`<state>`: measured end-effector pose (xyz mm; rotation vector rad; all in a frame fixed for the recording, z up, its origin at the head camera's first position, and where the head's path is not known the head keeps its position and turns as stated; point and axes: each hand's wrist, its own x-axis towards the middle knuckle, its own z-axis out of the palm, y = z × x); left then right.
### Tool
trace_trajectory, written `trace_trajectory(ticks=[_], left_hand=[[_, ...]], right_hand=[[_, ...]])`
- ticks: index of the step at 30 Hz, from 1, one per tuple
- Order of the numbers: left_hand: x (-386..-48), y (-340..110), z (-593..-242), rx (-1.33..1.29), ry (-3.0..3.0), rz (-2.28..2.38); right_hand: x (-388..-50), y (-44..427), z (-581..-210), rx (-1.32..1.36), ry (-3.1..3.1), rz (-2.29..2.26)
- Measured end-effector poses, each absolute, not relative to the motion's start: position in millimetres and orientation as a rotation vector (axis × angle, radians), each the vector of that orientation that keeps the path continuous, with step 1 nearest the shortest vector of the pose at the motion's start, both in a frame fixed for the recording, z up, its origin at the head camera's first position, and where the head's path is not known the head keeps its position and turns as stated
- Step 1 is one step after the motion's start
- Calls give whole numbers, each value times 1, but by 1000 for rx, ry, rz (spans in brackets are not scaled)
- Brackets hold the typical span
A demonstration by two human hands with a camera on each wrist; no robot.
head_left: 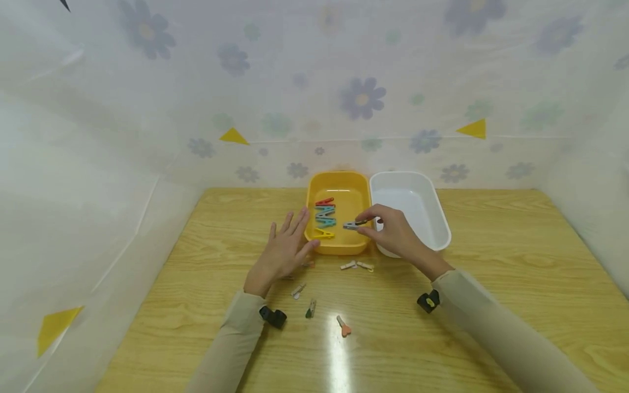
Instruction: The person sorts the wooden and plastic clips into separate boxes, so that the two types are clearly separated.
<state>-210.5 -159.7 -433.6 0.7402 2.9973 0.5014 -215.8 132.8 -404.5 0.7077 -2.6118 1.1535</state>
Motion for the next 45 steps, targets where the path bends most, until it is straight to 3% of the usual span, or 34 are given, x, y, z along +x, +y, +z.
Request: trace_trajectory(ticks=[45], left_hand=[[-212,-160,-433,739,2990,519]], right_hand=[[-264,104,-423,587,-2862,783]])
